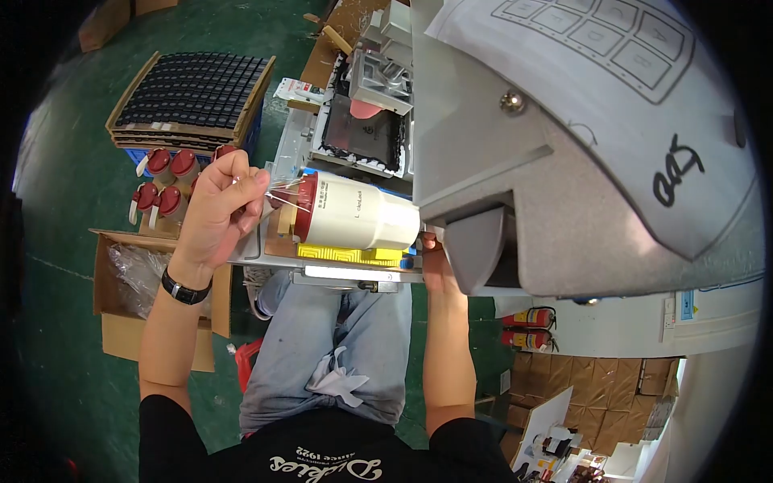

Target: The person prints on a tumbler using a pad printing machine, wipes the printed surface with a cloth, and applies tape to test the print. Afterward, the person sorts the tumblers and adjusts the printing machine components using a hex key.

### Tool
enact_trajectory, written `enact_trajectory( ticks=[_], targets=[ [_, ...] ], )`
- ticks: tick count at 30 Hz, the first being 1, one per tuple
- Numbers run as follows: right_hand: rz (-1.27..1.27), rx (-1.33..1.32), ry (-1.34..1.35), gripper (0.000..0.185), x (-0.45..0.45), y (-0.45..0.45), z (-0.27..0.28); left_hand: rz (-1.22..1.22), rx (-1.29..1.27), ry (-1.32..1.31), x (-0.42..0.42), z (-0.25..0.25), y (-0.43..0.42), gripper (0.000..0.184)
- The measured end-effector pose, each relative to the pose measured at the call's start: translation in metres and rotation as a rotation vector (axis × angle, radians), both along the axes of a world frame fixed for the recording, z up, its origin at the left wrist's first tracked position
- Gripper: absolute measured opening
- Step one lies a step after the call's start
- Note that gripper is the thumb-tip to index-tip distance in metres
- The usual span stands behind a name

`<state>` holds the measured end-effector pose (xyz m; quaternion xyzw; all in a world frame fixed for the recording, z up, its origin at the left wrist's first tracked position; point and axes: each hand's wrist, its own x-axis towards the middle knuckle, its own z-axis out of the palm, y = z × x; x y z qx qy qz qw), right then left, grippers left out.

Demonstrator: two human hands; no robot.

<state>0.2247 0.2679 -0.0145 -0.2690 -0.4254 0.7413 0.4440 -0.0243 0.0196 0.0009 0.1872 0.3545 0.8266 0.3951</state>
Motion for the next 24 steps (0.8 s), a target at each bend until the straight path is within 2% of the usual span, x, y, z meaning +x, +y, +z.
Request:
enact_trajectory(
  ticks=[3, 8, 13, 17, 24],
  targets=[
    [-0.024, -0.046, 0.026, 0.048, 0.001, 0.000, -0.001, -0.011, 0.011, -0.005, 0.000, 0.003, 0.001, 0.034],
    [-0.027, -0.015, -0.080, 0.048, -0.001, -0.009, 0.005, 0.000, -0.035, -0.002, -0.002, -0.001, -0.001, 0.034],
    [-0.022, -0.051, -0.026, 0.047, 0.001, -0.012, 0.007, -0.001, -0.011, -0.011, -0.003, -0.006, 0.002, 0.034],
    [-0.105, -0.012, -0.098, 0.046, -0.007, -0.028, 0.019, 0.002, 0.004, -0.001, -0.002, -0.010, 0.003, 0.033],
    [-0.073, 0.004, -0.075, 0.044, -0.007, -0.024, 0.016, 0.000, -0.010, -0.019, -0.003, -0.004, 0.002, 0.035]
  ],
)
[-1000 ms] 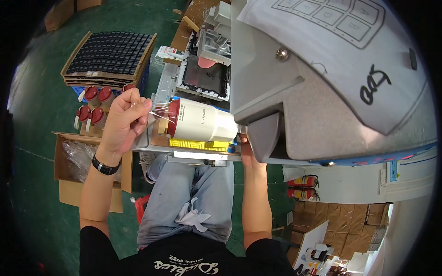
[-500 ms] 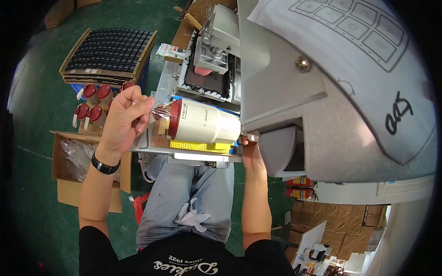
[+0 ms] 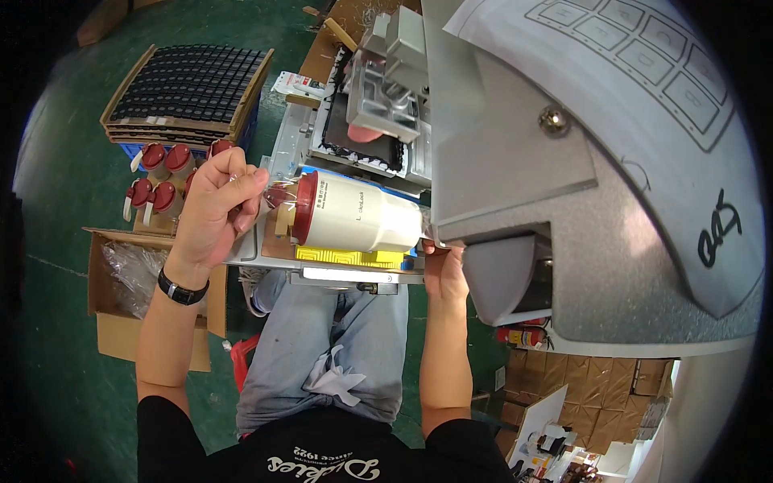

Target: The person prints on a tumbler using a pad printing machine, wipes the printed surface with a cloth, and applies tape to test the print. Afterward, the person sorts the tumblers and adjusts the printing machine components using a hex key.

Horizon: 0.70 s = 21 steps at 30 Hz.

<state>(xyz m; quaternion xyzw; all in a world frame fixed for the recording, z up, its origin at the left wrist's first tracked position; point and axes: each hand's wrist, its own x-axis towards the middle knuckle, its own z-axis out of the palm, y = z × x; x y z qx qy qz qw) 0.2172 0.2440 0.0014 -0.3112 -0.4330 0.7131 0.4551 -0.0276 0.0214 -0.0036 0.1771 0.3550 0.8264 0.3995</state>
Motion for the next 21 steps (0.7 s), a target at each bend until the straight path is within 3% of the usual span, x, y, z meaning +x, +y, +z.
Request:
enact_trajectory(
  ticks=[21],
  targets=[
    [0.182, 0.026, -0.069, 0.030, 0.021, 0.035, -0.022, -0.030, 0.035, -0.014, -0.001, -0.005, -0.003, 0.036]
  ],
)
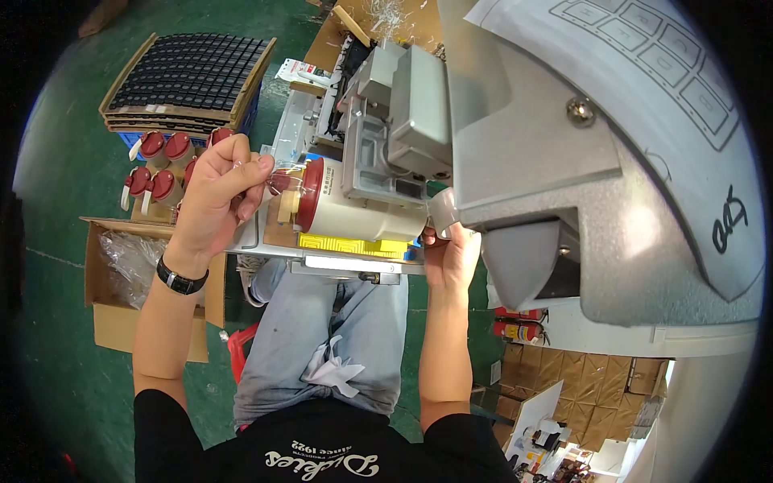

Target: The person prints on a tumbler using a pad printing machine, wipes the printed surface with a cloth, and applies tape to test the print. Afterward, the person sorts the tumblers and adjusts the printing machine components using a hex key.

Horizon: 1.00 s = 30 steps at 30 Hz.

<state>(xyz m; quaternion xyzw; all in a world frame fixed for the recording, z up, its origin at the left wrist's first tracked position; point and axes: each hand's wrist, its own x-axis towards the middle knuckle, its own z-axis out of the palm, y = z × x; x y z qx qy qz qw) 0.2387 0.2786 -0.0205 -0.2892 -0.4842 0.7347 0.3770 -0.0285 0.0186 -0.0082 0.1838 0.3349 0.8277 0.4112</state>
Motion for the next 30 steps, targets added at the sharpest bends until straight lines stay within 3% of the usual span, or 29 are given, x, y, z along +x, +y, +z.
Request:
enact_trajectory(
  ticks=[8, 13, 17, 22, 30],
  targets=[
    [-0.147, -0.101, 0.044, 0.035, -0.015, -0.021, 0.017, 0.049, -0.032, 0.018, 0.003, 0.005, 0.001, 0.037],
    [-0.244, -0.160, 0.160, 0.040, 0.007, -0.041, 0.030, 0.039, -0.061, 0.243, 0.022, 0.024, -0.022, 0.029],
    [0.215, -0.054, 0.490, 0.035, 0.037, -0.067, 0.032, 0.093, 0.073, 0.236, 0.063, 0.024, -0.049, 0.026],
    [0.387, -0.199, 0.657, 0.023, 0.041, -0.114, 0.041, 0.141, 0.156, 0.065, 0.132, 0.003, -0.053, 0.035],
    [0.701, -0.568, 0.836, 0.021, 0.011, -0.179, 0.037, 0.121, 0.085, 0.220, 0.210, 0.016, -0.017, 0.025]
  ],
)
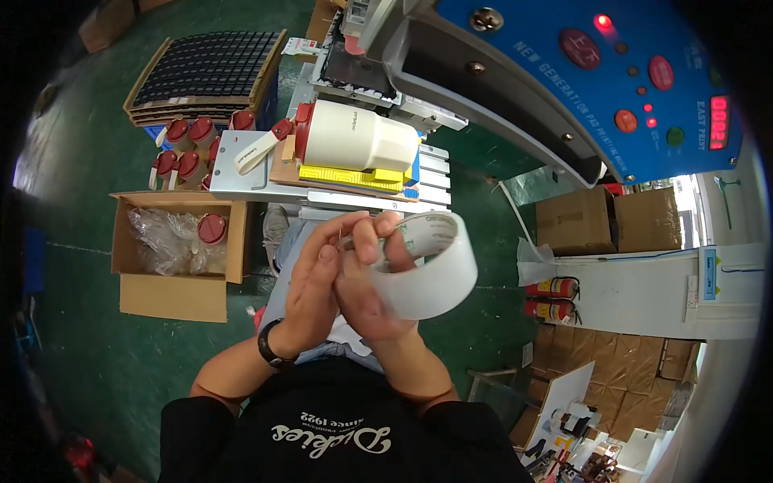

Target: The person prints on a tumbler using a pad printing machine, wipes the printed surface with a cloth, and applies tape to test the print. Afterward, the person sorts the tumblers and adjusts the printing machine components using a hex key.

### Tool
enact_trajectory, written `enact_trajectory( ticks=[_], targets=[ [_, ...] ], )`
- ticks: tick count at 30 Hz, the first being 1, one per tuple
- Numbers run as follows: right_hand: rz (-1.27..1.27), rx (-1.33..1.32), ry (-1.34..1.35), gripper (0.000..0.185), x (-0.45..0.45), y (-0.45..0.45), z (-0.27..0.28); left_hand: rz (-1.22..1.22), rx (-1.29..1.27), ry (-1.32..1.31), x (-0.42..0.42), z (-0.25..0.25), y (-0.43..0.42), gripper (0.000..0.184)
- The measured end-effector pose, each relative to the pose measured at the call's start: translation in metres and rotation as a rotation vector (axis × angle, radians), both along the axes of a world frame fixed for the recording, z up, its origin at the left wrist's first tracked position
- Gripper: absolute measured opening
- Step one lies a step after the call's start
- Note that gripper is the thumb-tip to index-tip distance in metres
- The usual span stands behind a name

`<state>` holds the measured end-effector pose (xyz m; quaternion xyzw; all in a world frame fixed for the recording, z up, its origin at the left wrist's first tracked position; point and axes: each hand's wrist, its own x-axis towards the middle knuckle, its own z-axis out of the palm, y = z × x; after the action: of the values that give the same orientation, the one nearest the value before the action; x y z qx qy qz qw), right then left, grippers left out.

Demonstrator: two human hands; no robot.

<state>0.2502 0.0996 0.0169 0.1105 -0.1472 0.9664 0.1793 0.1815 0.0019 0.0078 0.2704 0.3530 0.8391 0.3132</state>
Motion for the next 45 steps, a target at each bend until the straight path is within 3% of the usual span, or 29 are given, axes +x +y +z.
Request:
enact_trajectory(
  ticks=[3, 7, 9, 10, 12, 14, 18, 22, 28, 31, 34, 35, 37, 42, 45],
  targets=[
    [0.056, -0.124, 0.079, 0.022, 0.000, -0.002, -0.002, 0.036, 0.002, 0.050, 0.008, -0.002, 0.002, 0.028],
    [-0.361, 0.473, -0.265, 0.019, 0.011, -0.015, -0.005, 0.173, 0.040, -0.137, 0.006, -0.005, 0.006, 0.030],
    [-0.440, 0.394, -0.324, 0.019, 0.019, -0.016, -0.013, 0.160, 0.140, -0.413, -0.004, 0.005, 0.003, 0.027],
    [-0.508, 0.387, -0.454, 0.023, 0.024, -0.016, -0.011, 0.169, 0.138, -0.403, -0.009, -0.001, -0.001, 0.027],
    [-0.617, 0.485, -0.708, 0.030, 0.041, -0.015, -0.028, -0.047, 0.425, -0.431, -0.025, -0.027, -0.011, 0.027],
    [-0.620, 0.652, -0.740, 0.026, 0.049, -0.021, -0.028, -0.099, 0.479, -0.398, -0.034, -0.047, -0.011, 0.027],
    [-0.712, 0.981, -0.581, 0.026, 0.056, -0.028, -0.039, -0.269, 0.617, -0.374, -0.033, -0.066, -0.009, 0.028],
    [-0.521, 1.081, -0.632, 0.030, 0.060, -0.034, -0.030, 0.062, 0.002, -0.069, -0.015, -0.036, -0.018, 0.053],
    [-0.824, 1.093, -0.966, 0.030, 0.062, -0.010, -0.045, 0.200, -0.156, -0.254, -0.007, -0.012, -0.018, 0.046],
    [-0.837, 1.241, -0.970, 0.035, 0.053, 0.001, -0.032, 0.117, -0.254, 0.197, -0.028, -0.024, -0.036, 0.032],
    [-0.812, 1.388, -0.919, 0.032, 0.047, -0.002, -0.025, 0.118, -0.229, 0.504, -0.041, -0.045, -0.041, 0.054],
    [-0.778, 1.386, -0.960, 0.032, 0.050, -0.004, -0.028, 0.103, -0.252, 0.467, -0.038, -0.045, -0.041, 0.054],
    [-0.742, 1.064, -0.870, 0.026, 0.050, -0.007, -0.037, -0.138, -0.066, -0.047, -0.041, -0.037, -0.042, 0.052],
    [-0.624, 1.044, -0.774, 0.021, 0.050, 0.000, -0.032, -0.059, -0.398, 0.308, -0.052, -0.022, -0.047, 0.050],
    [-0.628, 1.115, -0.759, 0.020, 0.052, 0.002, -0.029, -0.268, -0.460, 0.134, -0.058, -0.015, -0.056, 0.049]
  ],
)
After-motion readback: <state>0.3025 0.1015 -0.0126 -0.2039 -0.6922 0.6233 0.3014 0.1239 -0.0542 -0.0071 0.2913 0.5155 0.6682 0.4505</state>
